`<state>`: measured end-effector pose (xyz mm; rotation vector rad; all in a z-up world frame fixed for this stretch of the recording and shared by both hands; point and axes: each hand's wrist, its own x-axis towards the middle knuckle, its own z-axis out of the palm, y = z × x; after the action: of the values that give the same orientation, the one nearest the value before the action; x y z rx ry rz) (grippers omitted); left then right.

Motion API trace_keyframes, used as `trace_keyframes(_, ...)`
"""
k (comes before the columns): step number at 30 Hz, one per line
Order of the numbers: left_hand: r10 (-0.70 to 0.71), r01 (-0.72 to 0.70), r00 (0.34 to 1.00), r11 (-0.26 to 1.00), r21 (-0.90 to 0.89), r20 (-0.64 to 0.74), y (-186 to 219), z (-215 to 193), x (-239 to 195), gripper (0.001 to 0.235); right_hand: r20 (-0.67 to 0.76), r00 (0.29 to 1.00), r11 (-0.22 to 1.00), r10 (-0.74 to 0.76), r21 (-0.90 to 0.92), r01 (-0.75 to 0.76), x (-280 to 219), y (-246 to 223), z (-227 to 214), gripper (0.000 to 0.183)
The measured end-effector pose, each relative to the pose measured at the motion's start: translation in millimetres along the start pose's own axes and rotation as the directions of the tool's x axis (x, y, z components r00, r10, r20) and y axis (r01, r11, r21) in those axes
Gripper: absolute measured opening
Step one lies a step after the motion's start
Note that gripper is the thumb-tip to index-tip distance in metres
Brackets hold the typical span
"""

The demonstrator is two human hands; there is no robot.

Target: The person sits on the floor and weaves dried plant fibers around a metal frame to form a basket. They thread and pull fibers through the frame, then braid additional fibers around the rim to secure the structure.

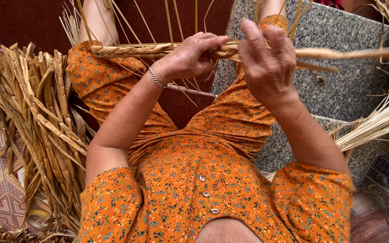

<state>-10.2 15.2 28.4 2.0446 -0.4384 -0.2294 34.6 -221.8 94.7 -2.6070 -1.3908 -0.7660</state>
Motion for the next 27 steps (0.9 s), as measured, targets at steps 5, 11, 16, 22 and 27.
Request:
trace_keyframes(5,-0.124,0.125,0.992,0.99,0.069,-0.012,4,16,5,0.03,0.321,0.944,0.989,-0.081,-0.088,0.115,37,8,-22,0.022)
trace_keyframes(11,-0.236,0.265,0.963,0.912,0.312,-0.128,16,40,16,0.044,0.883,0.398,0.964,0.249,-0.186,-0.191,48,37,-55,0.057)
trace_keyframes(16,-0.078,0.189,0.97,0.833,0.52,-0.228,7,58,16,0.022,0.944,0.187,0.893,0.272,-0.175,-0.415,7,108,-52,0.052)
trace_keyframes(22,-0.123,0.196,0.972,0.893,0.404,-0.199,-6,56,18,0.039,0.932,0.158,0.67,0.326,-0.11,-0.734,-80,164,-22,0.043)
trace_keyframes(27,-0.368,0.346,0.923,0.921,0.176,0.111,-8,23,33,0.022,0.847,0.43,0.885,0.312,-0.094,-0.456,-95,130,-31,0.048)
